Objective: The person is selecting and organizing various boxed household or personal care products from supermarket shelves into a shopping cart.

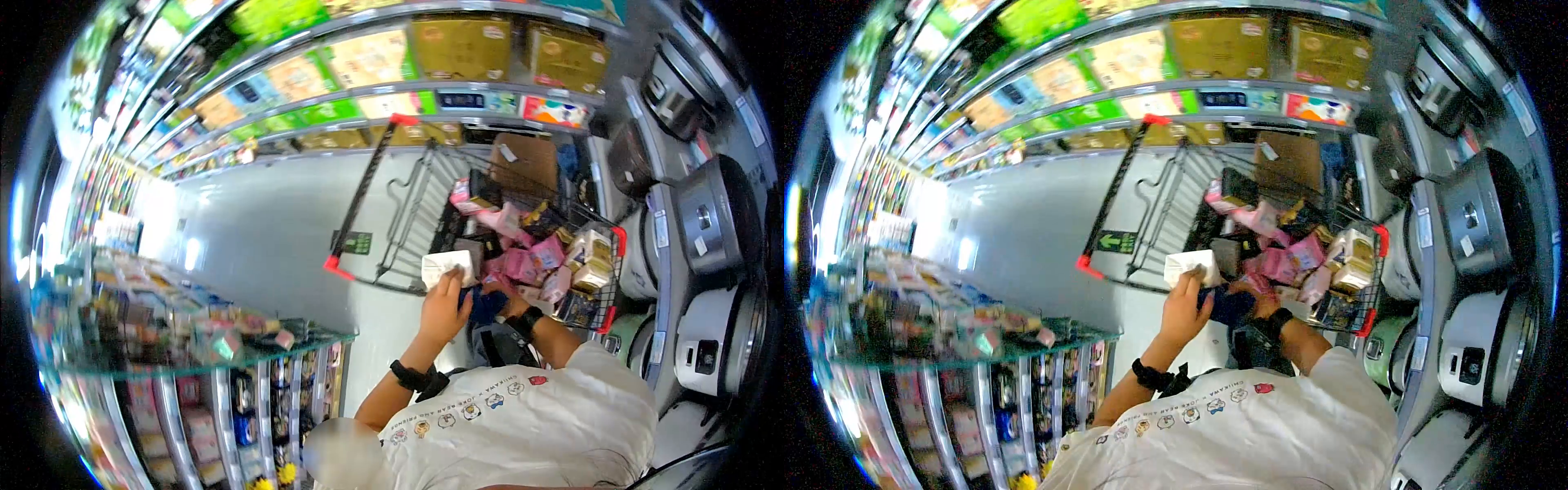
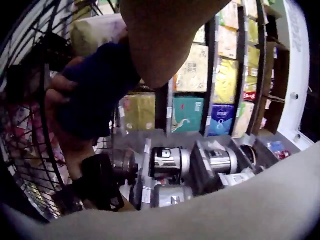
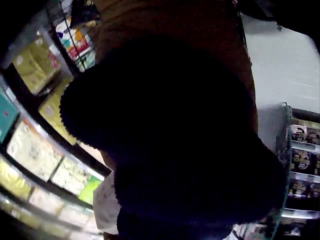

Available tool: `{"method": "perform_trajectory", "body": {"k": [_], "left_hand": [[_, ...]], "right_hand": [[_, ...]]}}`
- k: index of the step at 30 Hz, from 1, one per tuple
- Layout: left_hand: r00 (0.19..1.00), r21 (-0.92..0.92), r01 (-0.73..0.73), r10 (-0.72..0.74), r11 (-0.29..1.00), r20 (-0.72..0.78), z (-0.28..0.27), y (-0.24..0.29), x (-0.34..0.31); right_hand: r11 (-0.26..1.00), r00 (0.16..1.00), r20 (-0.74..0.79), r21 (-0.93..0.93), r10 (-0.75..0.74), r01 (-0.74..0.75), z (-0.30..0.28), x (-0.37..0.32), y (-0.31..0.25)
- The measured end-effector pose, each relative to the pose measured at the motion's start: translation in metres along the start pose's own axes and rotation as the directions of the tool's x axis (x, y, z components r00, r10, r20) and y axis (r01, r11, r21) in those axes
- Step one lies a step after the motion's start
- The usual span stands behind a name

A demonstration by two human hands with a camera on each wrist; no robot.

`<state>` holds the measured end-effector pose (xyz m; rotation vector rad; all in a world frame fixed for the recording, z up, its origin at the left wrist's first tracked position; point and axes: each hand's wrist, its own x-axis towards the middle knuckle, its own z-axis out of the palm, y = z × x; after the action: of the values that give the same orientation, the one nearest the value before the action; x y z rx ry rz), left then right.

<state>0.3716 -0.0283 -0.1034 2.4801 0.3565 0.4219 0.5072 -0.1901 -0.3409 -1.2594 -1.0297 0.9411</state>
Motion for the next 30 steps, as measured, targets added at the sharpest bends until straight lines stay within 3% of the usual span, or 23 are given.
{"method": "perform_trajectory", "body": {"k": [2,6,12,15,20,24,25,26,30], "left_hand": [[0.996,0.041,-0.032,0.035,0.999,-0.078,-0.020,0.008,-0.041],[0.975,0.146,-0.033,0.064,0.989,-0.211,-0.067,0.031,-0.130],[0.943,0.323,0.139,-0.026,0.936,-0.332,-0.134,0.062,-0.271],[0.892,0.375,0.287,-0.104,0.881,-0.440,-0.163,0.065,-0.328],[0.707,0.362,0.463,-0.090,0.809,-0.702,-0.205,0.080,-0.387],[0.566,0.342,0.531,-0.025,0.775,-0.824,-0.227,0.075,-0.405],[0.562,0.385,0.529,0.027,0.757,-0.827,-0.233,0.070,-0.406],[0.557,0.425,0.528,0.078,0.736,-0.827,-0.238,0.064,-0.406],[0.457,0.544,0.638,0.300,0.545,-0.837,-0.249,0.045,-0.392]], "right_hand": [[0.939,0.982,0.178,0.323,0.062,-0.118,0.028,-0.010,-0.027],[0.827,0.906,0.388,0.446,0.167,-0.343,0.109,-0.015,-0.090],[0.750,0.722,0.654,0.358,0.223,-0.556,0.264,-0.011,-0.144],[0.759,0.615,0.762,0.276,0.200,-0.590,0.333,-0.007,-0.163],[0.809,0.482,0.863,0.170,0.154,-0.563,0.410,0.009,-0.194],[0.861,0.426,0.903,0.171,0.058,-0.478,0.441,0.033,-0.203],[0.720,0.364,0.913,0.129,0.182,-0.682,0.448,0.045,-0.206],[0.710,0.347,0.919,0.118,0.187,-0.694,0.454,0.054,-0.210],[0.805,0.339,0.933,0.104,0.125,-0.584,0.476,0.094,-0.228]]}}
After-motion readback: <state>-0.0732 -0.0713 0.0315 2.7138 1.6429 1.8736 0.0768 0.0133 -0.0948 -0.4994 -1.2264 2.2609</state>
